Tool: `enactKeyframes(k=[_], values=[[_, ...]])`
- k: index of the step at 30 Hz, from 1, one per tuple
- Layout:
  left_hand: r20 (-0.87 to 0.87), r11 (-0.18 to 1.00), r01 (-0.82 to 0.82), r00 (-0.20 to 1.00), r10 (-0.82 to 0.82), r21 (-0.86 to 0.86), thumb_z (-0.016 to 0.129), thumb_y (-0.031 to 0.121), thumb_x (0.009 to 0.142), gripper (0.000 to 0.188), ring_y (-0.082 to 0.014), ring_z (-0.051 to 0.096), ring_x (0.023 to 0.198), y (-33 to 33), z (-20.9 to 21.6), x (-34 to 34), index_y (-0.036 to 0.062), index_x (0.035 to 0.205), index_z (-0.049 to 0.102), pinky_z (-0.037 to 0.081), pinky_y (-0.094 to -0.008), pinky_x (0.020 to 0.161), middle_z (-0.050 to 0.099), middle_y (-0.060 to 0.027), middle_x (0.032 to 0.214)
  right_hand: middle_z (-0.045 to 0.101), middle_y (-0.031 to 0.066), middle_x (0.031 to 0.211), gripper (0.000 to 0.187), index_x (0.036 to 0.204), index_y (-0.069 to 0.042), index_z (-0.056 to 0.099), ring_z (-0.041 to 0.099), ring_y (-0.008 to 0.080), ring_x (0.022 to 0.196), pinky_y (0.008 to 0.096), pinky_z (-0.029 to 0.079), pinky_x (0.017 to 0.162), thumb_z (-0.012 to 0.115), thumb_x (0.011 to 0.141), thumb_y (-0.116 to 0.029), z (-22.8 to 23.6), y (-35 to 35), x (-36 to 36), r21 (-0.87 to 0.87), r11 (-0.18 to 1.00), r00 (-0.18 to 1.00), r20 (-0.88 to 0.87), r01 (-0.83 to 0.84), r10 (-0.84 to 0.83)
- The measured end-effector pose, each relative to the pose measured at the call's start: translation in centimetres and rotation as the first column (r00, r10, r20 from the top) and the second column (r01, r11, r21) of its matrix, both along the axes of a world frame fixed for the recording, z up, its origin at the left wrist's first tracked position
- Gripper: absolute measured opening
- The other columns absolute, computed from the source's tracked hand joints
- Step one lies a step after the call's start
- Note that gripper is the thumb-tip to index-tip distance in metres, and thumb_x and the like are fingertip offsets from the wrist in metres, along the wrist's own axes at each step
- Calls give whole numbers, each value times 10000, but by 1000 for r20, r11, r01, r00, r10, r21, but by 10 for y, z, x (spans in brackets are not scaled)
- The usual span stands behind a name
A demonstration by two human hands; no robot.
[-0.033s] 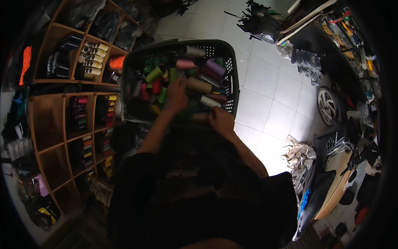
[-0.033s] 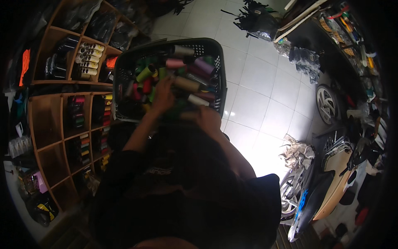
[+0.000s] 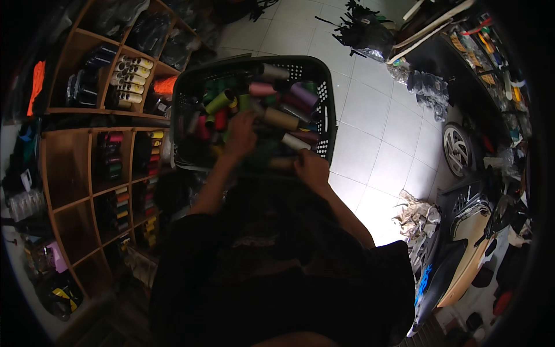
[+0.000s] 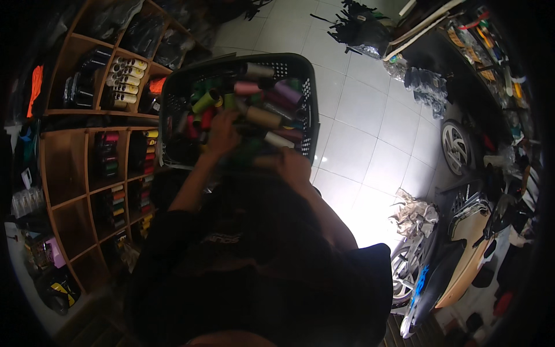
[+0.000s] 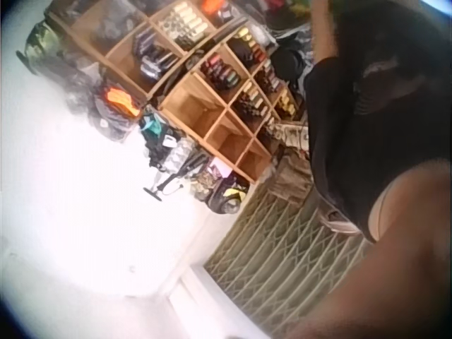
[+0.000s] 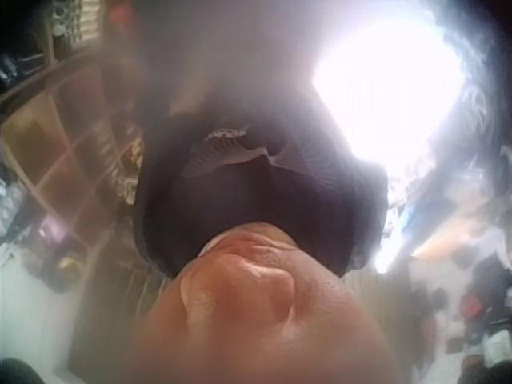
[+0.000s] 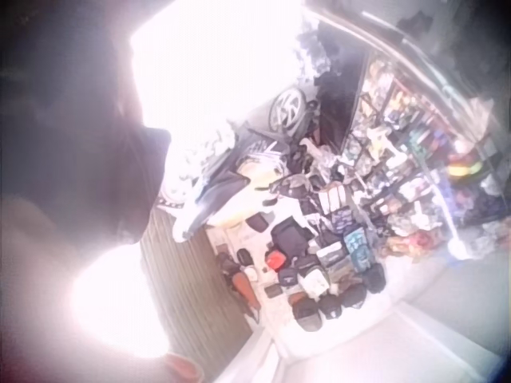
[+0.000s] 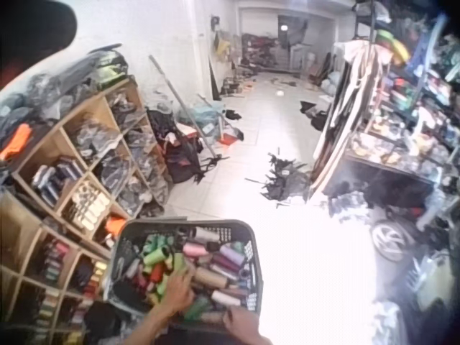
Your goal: The person picks up thread spools from a green basket and places them onto wooden shelves, arranging them by color. The person repeatedly reaches into the basket, selects spools, and positions them on the shelf.
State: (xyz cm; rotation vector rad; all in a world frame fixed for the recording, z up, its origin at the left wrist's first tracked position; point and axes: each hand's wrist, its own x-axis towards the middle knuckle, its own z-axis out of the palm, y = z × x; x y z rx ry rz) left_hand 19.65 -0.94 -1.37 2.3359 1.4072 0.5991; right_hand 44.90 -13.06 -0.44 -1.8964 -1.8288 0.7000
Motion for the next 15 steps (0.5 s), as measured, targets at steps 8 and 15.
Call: enactKeyframes(k=[8, 15], values=[[-150, 918, -288, 955, 255, -273, 606, 159, 877, 206, -411, 664, 959, -3, 3, -172, 62, 1045, 671, 526, -480, 814, 695, -203, 981, 736, 125, 901, 267, 1050, -102, 684, 717, 315, 832, 445, 561, 754, 710, 847, -274, 9, 15, -4, -123, 985, 977, 188, 120, -95], [-381, 859, -175, 924, -26, -482, 653, 246, 836, 293, -393, 705, 926, 4, -57, -196, 69, 1064, 703, 558, -483, 810, 729, -165, 982, 732, 165, 895, 327, 1104, -116, 680, 718, 347, 844, 473, 560, 775, 651, 875, -347, 2, 21, -9, -201, 957, 919, 374, 209, -123]])
